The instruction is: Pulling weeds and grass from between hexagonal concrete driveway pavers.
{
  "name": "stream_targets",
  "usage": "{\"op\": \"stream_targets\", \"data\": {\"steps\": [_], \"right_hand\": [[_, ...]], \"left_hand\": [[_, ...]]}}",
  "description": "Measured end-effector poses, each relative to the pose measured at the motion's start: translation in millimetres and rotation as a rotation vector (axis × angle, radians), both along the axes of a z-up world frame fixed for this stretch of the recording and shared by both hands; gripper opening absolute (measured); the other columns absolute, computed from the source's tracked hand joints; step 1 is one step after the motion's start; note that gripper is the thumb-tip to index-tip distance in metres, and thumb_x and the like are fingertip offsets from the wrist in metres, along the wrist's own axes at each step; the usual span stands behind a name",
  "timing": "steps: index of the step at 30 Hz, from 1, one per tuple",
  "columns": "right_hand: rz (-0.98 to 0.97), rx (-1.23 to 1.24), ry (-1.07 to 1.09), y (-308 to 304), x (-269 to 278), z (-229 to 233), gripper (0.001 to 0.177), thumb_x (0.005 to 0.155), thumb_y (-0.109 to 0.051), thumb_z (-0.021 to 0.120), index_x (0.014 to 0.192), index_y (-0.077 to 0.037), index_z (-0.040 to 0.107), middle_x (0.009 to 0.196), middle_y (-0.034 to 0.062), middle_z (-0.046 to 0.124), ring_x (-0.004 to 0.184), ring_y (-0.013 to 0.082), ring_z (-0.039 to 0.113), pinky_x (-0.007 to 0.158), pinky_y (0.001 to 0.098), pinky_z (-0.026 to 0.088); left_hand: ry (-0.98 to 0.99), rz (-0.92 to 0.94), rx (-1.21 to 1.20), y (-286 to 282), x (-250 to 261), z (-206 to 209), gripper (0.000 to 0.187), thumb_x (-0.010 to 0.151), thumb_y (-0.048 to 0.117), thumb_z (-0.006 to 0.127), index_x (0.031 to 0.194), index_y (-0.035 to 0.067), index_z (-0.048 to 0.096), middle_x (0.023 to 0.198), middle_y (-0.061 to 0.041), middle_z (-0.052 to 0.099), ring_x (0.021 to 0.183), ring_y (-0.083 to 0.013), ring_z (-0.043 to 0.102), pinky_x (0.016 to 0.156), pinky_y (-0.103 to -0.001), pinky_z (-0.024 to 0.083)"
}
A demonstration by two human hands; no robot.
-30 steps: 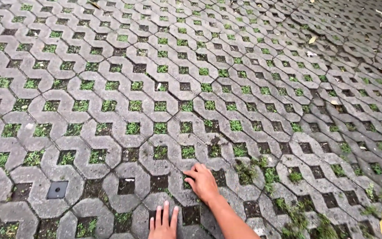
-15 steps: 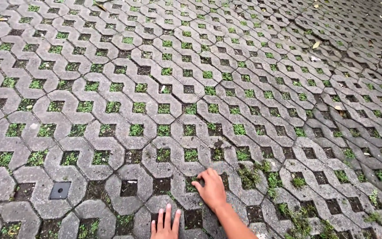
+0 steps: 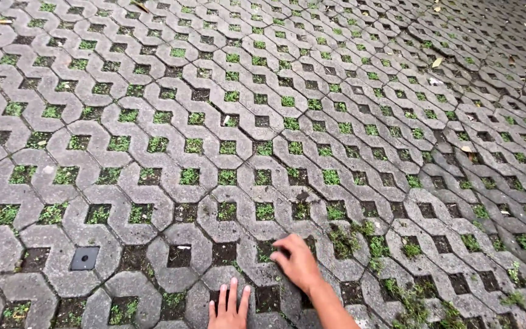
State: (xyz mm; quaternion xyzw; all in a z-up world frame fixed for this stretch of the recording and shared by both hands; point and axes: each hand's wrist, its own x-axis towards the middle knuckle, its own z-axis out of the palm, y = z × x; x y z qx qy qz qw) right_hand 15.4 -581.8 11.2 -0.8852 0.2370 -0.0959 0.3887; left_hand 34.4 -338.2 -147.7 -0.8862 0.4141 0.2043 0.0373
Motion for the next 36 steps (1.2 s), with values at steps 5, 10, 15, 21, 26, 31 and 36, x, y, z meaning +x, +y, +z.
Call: {"op": "stream_targets", "data": {"steps": [5,10,15,21,26,31,36], "right_hand": [[0.179,-0.025,0.089,-11.4,-5.0,-12.3,0.018,0.078,-0.018,0.082,0.096,-0.013,0.080,0.094,0.0072,0.061,0.098,0.0249,0.061,0.090,0.0355,0.050],[0.279,-0.118,0.130,-24.2,4.2,-30.5,0.012,0.086,-0.019,0.076,0.087,-0.008,0.076,0.093,0.0097,0.061,0.096,0.0281,0.059,0.087,0.0389,0.050],[-0.558,-0.101,-0.241,-33.0,5.3,-41.4,0.020,0.100,-0.020,0.064,0.090,-0.004,0.069,0.094,0.0137,0.062,0.086,0.0324,0.062,0.080,0.0440,0.050],[0.175,-0.147,-0.027,10.9,11.5,0.4,0.019,0.078,-0.025,0.081,0.093,-0.012,0.080,0.094,0.0066,0.065,0.098,0.0282,0.061,0.086,0.0429,0.045],[0.189,-0.140,0.181,10.9,14.0,-0.5,0.014,0.081,-0.029,0.082,0.091,-0.020,0.083,0.094,0.0028,0.062,0.099,0.0241,0.058,0.090,0.0386,0.044],[0.220,-0.180,0.088,-4.9,11.9,-17.4,0.013,0.079,-0.027,0.082,0.088,-0.019,0.083,0.090,0.0010,0.063,0.097,0.0228,0.059,0.090,0.0383,0.045],[0.016,-0.246,-0.085,-13.7,11.3,-33.9,0.013,0.090,-0.022,0.075,0.089,-0.010,0.071,0.090,0.0060,0.066,0.092,0.0274,0.062,0.088,0.0406,0.048]], "left_hand": [[0.040,-0.005,0.027,0.1,5.3,23.0,0.061,0.102,0.032,0.036,0.161,0.030,0.020,0.170,-0.015,0.006,0.151,-0.0418,0.019,0.111,-0.072,0.030],[0.089,-0.006,0.038,-2.5,8.5,28.9,0.064,0.102,0.033,0.037,0.162,0.029,0.018,0.169,-0.016,0.003,0.152,-0.0419,0.017,0.112,-0.072,0.027],[0.137,0.005,0.068,0.6,7.4,31.9,0.063,0.104,0.034,0.036,0.163,0.031,0.015,0.170,-0.014,0.002,0.154,-0.0398,0.015,0.115,-0.072,0.023],[0.013,-0.004,-0.016,2.4,2.4,0.4,0.060,0.102,0.031,0.037,0.161,0.033,0.023,0.173,-0.013,0.008,0.151,-0.0391,0.021,0.110,-0.074,0.029],[-0.021,0.009,-0.036,1.8,3.6,4.3,0.061,0.100,0.032,0.037,0.159,0.032,0.025,0.172,-0.014,0.009,0.150,-0.0387,0.022,0.109,-0.073,0.031],[0.084,0.020,0.038,-3.1,10.9,39.1,0.064,0.101,0.034,0.036,0.162,0.032,0.018,0.169,-0.013,0.003,0.152,-0.0391,0.017,0.113,-0.072,0.026],[0.236,0.000,0.123,-4.2,15.1,59.6,0.068,0.103,0.034,0.038,0.165,0.028,0.011,0.171,-0.015,-0.003,0.156,-0.0411,0.010,0.115,-0.073,0.020]]}}
